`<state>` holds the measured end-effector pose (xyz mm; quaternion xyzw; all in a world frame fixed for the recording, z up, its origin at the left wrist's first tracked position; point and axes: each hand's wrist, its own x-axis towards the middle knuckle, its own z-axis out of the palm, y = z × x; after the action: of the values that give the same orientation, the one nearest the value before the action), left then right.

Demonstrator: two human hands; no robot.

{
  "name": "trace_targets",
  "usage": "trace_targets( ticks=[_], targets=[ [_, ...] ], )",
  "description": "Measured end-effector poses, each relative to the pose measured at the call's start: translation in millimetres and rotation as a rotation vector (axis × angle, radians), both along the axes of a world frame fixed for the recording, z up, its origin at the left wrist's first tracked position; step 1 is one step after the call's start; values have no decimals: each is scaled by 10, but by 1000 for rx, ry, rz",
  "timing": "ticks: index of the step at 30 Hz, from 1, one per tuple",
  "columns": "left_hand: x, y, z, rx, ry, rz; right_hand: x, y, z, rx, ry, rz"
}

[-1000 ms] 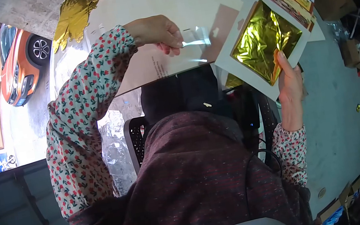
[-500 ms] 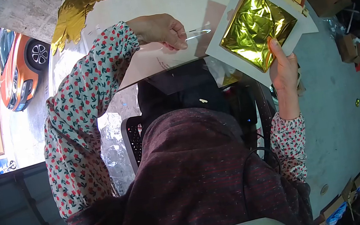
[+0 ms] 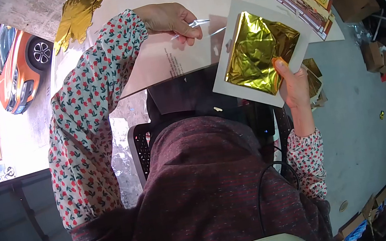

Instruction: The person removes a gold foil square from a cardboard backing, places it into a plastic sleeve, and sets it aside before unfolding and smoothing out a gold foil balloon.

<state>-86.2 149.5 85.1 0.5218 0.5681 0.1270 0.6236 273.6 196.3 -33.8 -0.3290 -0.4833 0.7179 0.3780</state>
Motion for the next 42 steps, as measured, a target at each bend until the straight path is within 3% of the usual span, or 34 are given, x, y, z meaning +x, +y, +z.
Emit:
trace_targets(
  ticks=[35,38,42],
  targets=[
    [49,-52,-90,420,233,52,-204,-181,31,-127,4,120],
    [5,-29,-133,486,283,-25,-217,-171,21,-122,-9,121],
    [26,-118,-78,422,290,-6,-200,-146,10,-104,-21,138]
  ],
)
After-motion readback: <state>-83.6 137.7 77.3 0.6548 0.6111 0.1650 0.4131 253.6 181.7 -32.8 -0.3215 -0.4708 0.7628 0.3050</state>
